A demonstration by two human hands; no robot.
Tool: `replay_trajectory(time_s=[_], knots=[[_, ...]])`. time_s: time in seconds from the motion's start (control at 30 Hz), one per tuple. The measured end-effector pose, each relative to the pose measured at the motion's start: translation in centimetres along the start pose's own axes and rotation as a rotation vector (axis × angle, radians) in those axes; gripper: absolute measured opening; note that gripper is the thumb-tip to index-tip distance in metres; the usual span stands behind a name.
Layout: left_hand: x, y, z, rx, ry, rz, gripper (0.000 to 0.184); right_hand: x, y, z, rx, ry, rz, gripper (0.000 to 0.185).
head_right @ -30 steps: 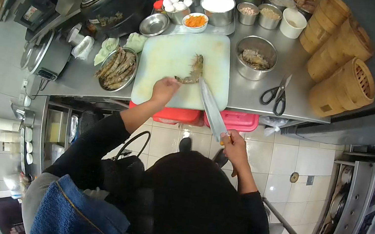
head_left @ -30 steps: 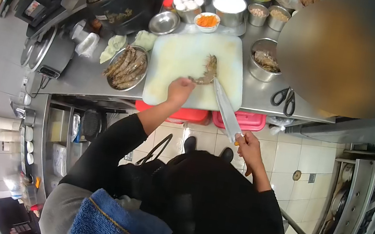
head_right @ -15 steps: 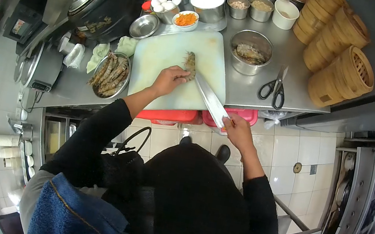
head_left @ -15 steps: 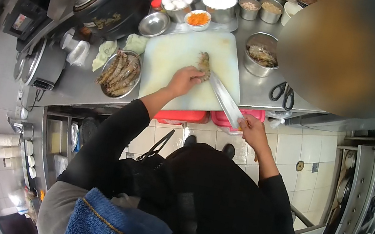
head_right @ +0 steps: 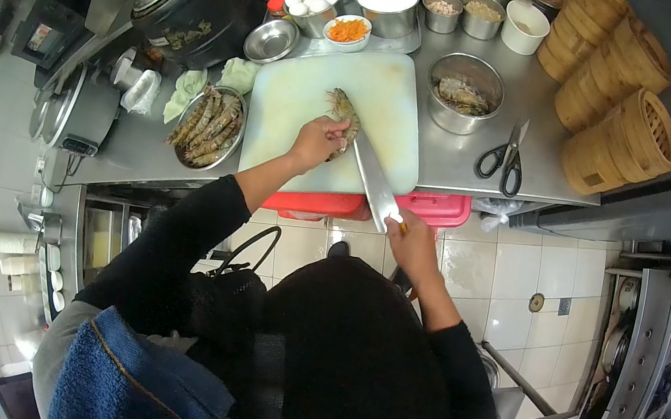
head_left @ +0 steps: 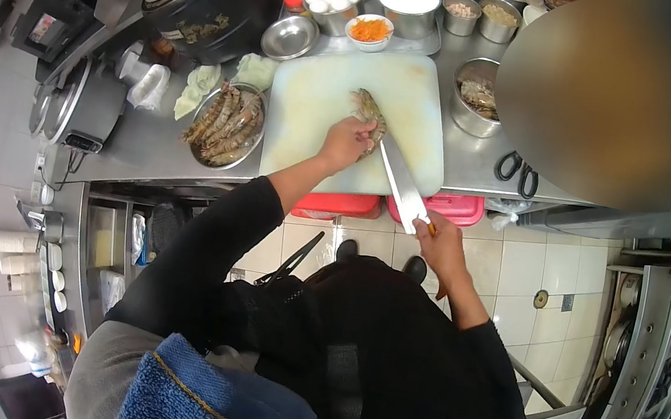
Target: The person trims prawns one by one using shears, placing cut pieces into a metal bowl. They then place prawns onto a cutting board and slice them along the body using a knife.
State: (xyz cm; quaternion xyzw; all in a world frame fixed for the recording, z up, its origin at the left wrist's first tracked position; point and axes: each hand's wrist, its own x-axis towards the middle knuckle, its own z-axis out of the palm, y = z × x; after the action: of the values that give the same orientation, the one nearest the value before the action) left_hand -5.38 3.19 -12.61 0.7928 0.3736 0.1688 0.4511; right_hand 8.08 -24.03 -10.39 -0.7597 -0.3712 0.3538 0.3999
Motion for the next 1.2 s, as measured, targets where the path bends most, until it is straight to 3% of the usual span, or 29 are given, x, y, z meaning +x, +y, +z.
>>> replay_trajectory(time_s=[0.43, 0.57, 0.67, 0.73, 0.77, 0.83, 0.93, 1.0, 1.1, 1.2], knots=[[-0.8, -0.8, 1.1, 0.021, 0.128, 0.054, 0.045, -3.4, -1.9, 0.4, 0.005, -0.074, 0.093, 0.028], [-0.4, -0.5, 0.9, 0.059, 0.144, 0.070, 0.049, -5.7, -2.0, 0.0, -0.052, -0.021, 0.020, 0.028], [0.3, 1.1, -0.7, 0.129, 0.020, 0.219, 0.049, -7.4, -1.1, -1.8, -0.112, 0.007, 0.009, 0.027], [0.7, 1.5, -1.5, 0.500, -0.017, 0.348, 0.043, -8.1, -1.8, -3.5, -0.147, 0.026, 0.033, 0.027], [1.2, 1.7, -1.9, 0.499, -0.012, 0.353, 0.043, -8.5, -2.1, -4.1, -0.176, 0.045, 0.061, 0.027], [2.4, 1.3, -2.6, 0.445, -0.073, 0.157, 0.038, -8.7, -0.9, -4.2, -0.190, 0.073, 0.034, 0.027], [3.3, 0.4, -3.8, 0.257, -0.106, 0.144, 0.034, -8.7, -0.2, -3.8, -0.141, 0.055, 0.095, 0.027], [2.8, 0.4, -4.2, 0.253, -0.097, 0.154, 0.028, -8.9, 0.0, -3.4, -0.049, 0.000, 0.249, 0.027], [2.6, 1.0, -4.1, 0.315, -0.097, 0.177, 0.025, -9.3, -0.6, -3.1, 0.013, -0.003, 0.303, 0.027], [3.5, 0.9, -4.0, 0.389, -0.094, 0.231, 0.025, -9.2, 0.5, -3.1, -0.040, 0.013, 0.211, 0.026]])
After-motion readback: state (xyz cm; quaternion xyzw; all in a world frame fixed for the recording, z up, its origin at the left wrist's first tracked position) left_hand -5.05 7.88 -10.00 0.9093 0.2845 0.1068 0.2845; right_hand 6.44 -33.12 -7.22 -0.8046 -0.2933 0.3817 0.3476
